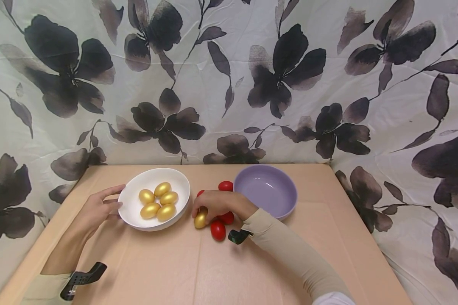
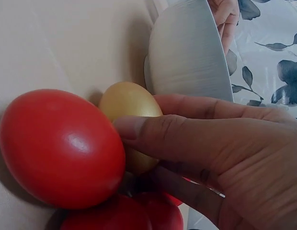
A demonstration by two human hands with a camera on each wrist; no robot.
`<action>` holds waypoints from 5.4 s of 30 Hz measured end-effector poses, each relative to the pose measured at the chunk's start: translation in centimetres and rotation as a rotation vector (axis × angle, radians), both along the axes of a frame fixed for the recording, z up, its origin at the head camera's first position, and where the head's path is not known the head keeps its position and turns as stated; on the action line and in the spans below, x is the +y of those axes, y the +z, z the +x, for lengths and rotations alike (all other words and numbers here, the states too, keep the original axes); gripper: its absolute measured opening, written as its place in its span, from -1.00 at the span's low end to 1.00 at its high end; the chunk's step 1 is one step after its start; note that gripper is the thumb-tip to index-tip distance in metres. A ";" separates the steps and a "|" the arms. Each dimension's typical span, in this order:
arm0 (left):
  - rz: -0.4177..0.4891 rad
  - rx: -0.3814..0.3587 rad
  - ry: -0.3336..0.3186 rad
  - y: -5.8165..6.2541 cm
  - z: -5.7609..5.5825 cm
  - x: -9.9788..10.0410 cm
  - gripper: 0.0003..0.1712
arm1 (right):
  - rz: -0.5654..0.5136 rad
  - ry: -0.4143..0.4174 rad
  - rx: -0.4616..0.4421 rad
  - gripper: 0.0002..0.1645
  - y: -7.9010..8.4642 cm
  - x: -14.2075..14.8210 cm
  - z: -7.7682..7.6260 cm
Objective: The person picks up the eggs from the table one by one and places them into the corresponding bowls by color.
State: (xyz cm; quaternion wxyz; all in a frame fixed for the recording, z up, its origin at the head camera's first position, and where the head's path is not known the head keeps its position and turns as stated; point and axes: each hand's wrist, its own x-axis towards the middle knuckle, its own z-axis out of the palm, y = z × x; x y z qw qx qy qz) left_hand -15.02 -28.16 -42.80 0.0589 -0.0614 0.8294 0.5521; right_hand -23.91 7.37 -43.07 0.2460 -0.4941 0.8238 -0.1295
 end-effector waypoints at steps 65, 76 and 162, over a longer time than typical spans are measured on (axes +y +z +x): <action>0.004 -0.001 -0.008 -0.4 -0.4 -0.2 -0.26 | -0.263 0.022 -0.099 -0.61 4.8 0.3 -1.0; 0.002 0.005 -0.012 -0.2 -0.4 -0.1 -0.26 | -0.305 0.015 -0.137 -0.61 5.2 -0.3 -1.3; -0.009 0.013 0.008 0.0 -0.5 0.8 -0.26 | -0.161 0.067 -0.064 -0.67 5.2 -3.4 -2.8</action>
